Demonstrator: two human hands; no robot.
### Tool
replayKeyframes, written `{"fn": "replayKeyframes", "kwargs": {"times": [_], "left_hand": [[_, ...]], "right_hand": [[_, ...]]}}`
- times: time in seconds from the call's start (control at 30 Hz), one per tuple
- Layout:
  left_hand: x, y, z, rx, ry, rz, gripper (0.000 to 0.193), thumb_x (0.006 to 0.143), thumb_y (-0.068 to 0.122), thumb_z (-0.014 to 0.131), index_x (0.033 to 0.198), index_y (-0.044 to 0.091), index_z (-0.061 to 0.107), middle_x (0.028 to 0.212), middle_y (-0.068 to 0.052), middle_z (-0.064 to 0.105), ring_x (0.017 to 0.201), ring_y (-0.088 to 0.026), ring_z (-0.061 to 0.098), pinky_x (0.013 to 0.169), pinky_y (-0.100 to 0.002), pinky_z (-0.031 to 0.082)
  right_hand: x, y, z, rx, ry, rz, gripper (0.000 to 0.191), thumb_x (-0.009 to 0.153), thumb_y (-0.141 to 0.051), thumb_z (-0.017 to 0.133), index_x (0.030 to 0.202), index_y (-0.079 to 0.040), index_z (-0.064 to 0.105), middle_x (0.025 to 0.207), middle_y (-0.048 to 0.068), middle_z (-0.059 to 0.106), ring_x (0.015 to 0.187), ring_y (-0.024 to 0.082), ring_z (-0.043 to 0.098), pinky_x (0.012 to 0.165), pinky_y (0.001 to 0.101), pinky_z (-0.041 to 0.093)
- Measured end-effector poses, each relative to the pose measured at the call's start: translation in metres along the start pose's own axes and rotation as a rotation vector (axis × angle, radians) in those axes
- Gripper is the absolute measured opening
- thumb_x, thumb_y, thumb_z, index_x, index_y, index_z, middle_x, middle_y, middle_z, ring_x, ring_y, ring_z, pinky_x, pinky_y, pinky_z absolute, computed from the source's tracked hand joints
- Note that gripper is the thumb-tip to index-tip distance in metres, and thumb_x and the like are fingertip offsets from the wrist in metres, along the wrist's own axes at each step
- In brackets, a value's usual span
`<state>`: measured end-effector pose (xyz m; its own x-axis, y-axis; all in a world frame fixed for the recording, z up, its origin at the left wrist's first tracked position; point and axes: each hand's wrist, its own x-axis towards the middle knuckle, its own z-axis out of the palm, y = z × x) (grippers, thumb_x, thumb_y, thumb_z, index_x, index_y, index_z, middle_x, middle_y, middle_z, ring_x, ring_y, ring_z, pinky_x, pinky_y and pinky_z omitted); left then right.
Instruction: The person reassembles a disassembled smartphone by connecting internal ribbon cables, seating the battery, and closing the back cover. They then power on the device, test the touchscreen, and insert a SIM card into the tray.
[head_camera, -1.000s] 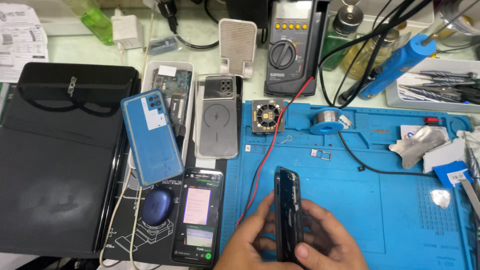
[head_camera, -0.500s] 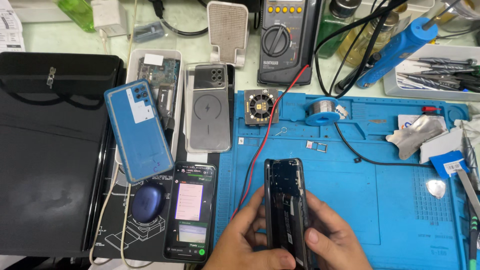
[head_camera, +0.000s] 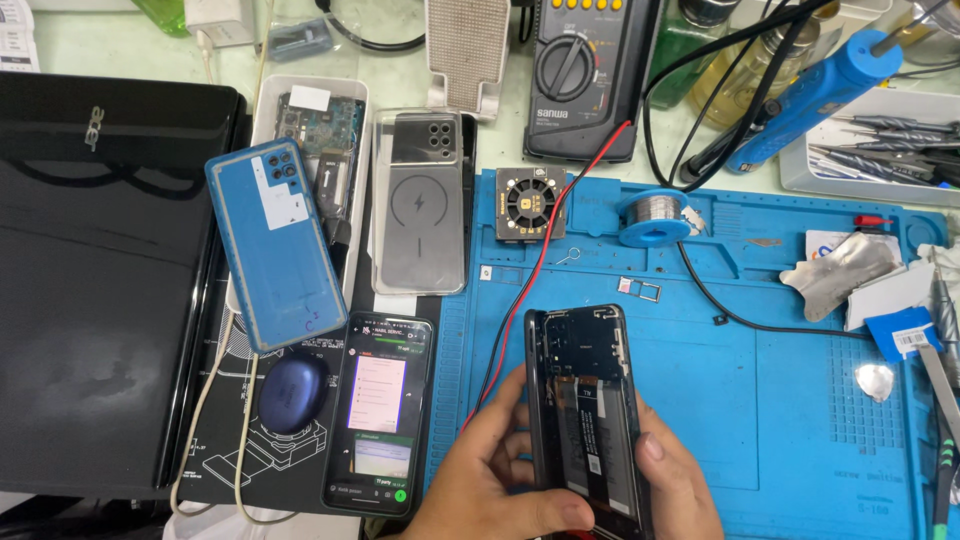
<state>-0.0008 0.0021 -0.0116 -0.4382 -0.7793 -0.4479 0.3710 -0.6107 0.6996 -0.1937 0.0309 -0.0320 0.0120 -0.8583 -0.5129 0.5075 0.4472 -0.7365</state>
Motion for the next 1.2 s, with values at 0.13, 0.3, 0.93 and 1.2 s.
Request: {"fn": "replayKeyframes", "kwargs": {"times": [0.13,0.3,0.93,1.2], "left_hand": [[0.001,-0.002,0.002,0.012,0.003,0.039,0.127,0.060,0.015,0.095,0.164,0.003,0.023,0.134,-0.016,0.062,0.113,-0.021,0.069,0.091,-0.033,0.060],[0.002,-0.003,0.002,0.061,-0.014,0.041,0.128,0.060,0.016,0.095,0.164,0.003,0.023,0.134,-0.016,0.063,0.113,-0.021,0.069,0.087,-0.032,0.061],[0.000,-0.009,-0.003,0.000,-0.042,0.019,0.126,0.069,0.013,0.092,0.165,0.004,0.011,0.131,-0.019,0.064,0.114,-0.021,0.070,0.099,-0.036,0.057],[-0.002,-0.001,0.001,0.139,-0.027,0.047,0.127,0.064,0.019,0.093,0.164,0.001,0.017,0.131,-0.017,0.069,0.115,-0.021,0.071,0.097,-0.035,0.057]], "right_hand": [[-0.002,0.006,-0.004,0.019,-0.064,-0.057,0.087,0.092,-0.042,0.061,0.160,0.007,0.036,0.149,0.034,0.053,0.134,0.044,0.060,0.110,0.0514,0.045],[0.000,0.012,-0.007,-0.176,0.053,-0.118,0.079,0.088,-0.034,0.058,0.152,0.008,0.041,0.150,0.029,0.056,0.137,0.037,0.057,0.113,0.0469,0.043],[0.007,-0.015,-0.001,0.057,0.075,0.175,0.083,0.081,-0.045,0.054,0.149,0.002,0.048,0.135,0.026,0.064,0.119,0.036,0.064,0.099,0.0486,0.049],[0.003,-0.005,-0.014,0.068,-0.009,0.103,0.076,0.087,-0.022,0.061,0.156,0.002,0.039,0.145,0.028,0.058,0.129,0.038,0.060,0.106,0.0516,0.045]]}}
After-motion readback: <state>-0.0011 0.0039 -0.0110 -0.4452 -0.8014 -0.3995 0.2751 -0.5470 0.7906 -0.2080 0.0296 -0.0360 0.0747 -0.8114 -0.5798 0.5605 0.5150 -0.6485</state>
